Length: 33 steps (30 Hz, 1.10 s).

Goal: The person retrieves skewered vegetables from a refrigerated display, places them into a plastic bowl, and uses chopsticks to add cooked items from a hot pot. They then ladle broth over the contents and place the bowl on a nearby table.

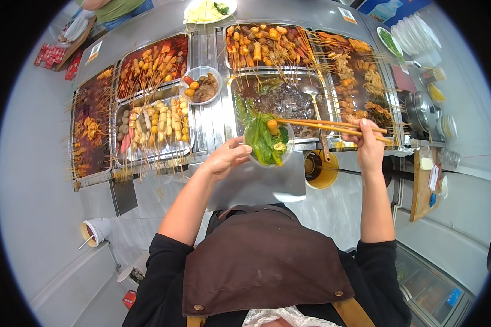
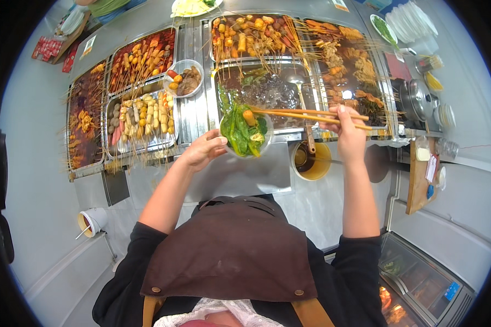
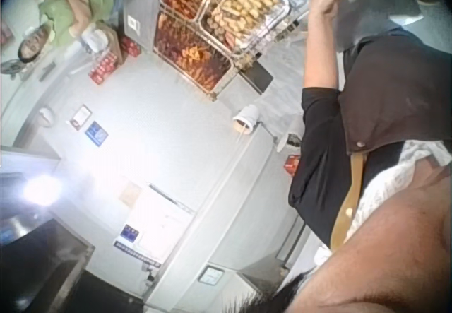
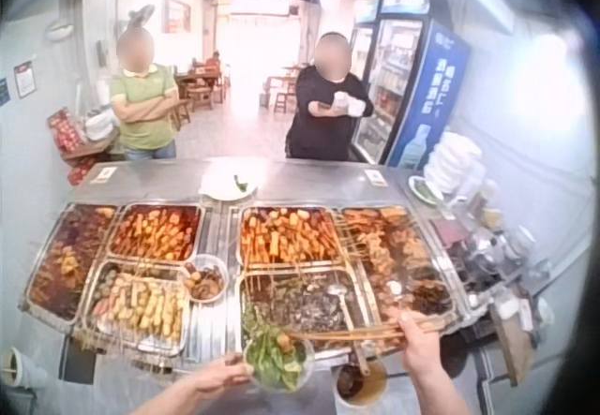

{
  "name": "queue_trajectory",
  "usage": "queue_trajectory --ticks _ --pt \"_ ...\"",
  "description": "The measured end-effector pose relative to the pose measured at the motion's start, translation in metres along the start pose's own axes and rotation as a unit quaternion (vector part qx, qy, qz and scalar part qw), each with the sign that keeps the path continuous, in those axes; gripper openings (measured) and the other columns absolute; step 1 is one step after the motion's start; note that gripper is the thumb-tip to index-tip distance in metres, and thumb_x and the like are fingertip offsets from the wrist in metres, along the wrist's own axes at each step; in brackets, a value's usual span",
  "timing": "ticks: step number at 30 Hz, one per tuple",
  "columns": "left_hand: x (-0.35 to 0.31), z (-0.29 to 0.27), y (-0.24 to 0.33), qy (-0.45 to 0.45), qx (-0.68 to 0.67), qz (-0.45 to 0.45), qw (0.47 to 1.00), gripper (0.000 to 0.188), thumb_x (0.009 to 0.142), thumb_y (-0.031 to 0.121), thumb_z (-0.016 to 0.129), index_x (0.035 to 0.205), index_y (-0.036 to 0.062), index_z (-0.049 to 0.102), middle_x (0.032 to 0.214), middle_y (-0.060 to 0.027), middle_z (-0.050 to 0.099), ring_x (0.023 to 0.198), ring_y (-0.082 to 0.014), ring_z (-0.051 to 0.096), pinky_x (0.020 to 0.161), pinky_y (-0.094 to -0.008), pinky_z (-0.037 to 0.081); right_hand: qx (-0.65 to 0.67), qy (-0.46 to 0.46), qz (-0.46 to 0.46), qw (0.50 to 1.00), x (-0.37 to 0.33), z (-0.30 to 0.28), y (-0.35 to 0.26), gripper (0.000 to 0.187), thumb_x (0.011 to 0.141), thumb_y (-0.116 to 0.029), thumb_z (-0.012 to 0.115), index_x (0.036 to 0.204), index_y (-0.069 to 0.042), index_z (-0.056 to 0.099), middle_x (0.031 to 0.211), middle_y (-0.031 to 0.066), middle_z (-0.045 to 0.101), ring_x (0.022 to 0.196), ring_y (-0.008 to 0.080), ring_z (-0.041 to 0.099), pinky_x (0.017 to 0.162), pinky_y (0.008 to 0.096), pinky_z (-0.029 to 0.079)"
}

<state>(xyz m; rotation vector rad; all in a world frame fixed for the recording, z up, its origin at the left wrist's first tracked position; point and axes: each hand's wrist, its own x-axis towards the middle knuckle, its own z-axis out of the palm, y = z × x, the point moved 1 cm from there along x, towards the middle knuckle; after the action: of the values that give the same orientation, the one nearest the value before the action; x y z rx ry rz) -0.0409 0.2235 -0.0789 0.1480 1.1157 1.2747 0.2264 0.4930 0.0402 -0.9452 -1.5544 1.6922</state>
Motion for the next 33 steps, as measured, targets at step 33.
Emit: queue_trajectory --ticks 33 --pt "-0.022 -0.007 -0.013 0.011 -0.113 0.076 0.991 0.059 0.093 0.023 0.067 0.141 0.0002 0.043 0.132 -0.0097 0.059 0.121 -0.0195 0.056 0.106 -0.0367 0.042 0.130 0.041 0.096 0.986 -0.039 0.063 0.059 0.029 0.103 -0.022 0.055 0.111 0.005 0.061 0.095 0.0155 0.067 0.083 0.0243 0.071 0.072 0.0352 0.063"
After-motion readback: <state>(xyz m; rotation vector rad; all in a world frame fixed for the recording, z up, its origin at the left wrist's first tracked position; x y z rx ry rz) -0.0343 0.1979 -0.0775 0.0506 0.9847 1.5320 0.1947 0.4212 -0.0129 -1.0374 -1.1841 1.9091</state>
